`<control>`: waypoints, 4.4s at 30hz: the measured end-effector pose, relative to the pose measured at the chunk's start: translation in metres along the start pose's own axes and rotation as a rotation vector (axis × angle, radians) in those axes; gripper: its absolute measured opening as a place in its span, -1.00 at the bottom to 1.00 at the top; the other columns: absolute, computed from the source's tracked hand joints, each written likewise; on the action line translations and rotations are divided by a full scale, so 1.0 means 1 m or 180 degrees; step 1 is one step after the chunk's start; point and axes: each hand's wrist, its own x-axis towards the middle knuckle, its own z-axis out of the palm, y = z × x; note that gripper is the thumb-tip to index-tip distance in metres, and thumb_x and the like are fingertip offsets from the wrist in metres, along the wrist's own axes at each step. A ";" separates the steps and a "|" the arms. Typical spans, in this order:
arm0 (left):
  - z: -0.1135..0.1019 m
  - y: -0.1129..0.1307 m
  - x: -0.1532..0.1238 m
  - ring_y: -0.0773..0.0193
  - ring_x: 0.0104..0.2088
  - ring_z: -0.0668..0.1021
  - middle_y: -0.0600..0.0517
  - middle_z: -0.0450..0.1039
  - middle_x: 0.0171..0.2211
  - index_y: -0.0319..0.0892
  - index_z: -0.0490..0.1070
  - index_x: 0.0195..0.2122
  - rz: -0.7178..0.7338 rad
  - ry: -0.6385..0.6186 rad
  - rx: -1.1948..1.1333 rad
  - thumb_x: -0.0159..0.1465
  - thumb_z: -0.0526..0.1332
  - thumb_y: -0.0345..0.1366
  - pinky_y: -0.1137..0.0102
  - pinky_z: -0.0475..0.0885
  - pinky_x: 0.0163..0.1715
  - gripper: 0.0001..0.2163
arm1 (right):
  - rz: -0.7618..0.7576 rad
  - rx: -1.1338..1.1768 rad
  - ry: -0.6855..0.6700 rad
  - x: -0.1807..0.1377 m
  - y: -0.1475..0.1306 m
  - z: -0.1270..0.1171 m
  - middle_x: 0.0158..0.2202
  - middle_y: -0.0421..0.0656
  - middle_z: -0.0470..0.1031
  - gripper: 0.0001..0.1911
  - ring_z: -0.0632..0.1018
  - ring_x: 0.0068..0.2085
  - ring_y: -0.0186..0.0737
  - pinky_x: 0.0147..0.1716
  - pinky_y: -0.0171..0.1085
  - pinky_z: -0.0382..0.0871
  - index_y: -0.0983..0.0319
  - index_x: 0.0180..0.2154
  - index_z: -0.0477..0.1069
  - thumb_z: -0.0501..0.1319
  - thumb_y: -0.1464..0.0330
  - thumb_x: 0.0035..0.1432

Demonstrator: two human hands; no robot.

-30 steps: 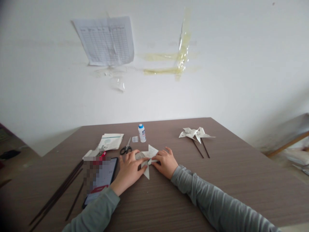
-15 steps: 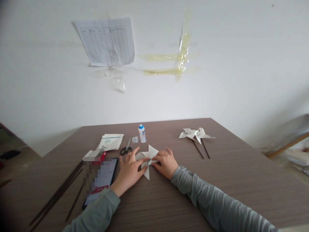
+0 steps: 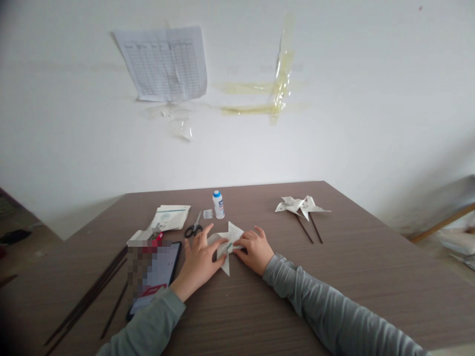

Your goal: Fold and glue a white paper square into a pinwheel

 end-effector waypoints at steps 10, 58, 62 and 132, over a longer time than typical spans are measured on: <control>-0.001 0.001 -0.001 -0.53 0.74 0.48 -0.18 0.47 0.79 0.23 0.95 0.26 -0.0008 0.0020 0.0024 0.56 0.58 -0.26 -0.78 0.23 0.73 -0.69 | -0.0028 -0.0026 0.0036 0.000 0.001 0.001 0.00 -0.06 0.95 -0.79 0.90 0.12 0.22 0.62 0.44 0.57 -0.09 0.04 0.95 0.55 0.34 0.57; -0.010 0.005 0.001 -0.58 0.82 0.38 -0.11 0.36 0.87 0.33 0.89 0.42 -0.0170 -0.0220 0.0062 0.58 0.58 -0.20 -0.79 0.17 0.74 -0.57 | 0.0016 0.0088 0.0044 0.000 0.004 0.003 0.01 -0.03 0.95 -0.80 0.91 0.14 0.27 0.63 0.45 0.53 -0.09 0.06 0.95 0.53 0.32 0.59; -0.011 0.005 0.002 -0.58 0.83 0.38 -0.12 0.36 0.87 0.31 0.87 0.44 -0.0142 -0.0254 0.0093 0.58 0.57 -0.21 -0.82 0.16 0.73 -0.56 | -0.0017 0.0058 0.0077 0.000 0.005 0.004 0.02 -0.04 0.96 -0.79 0.92 0.14 0.26 0.63 0.46 0.54 -0.07 0.05 0.94 0.52 0.34 0.58; -0.010 0.005 0.004 -0.57 0.83 0.36 -0.10 0.35 0.87 0.35 0.89 0.41 -0.0055 -0.0386 0.0067 0.59 0.56 -0.20 -0.78 0.23 0.73 -0.58 | -0.0067 0.0020 0.0113 0.000 0.003 0.001 -0.03 -0.06 0.94 -0.81 0.90 0.09 0.23 0.58 0.44 0.58 -0.11 0.02 0.94 0.53 0.31 0.58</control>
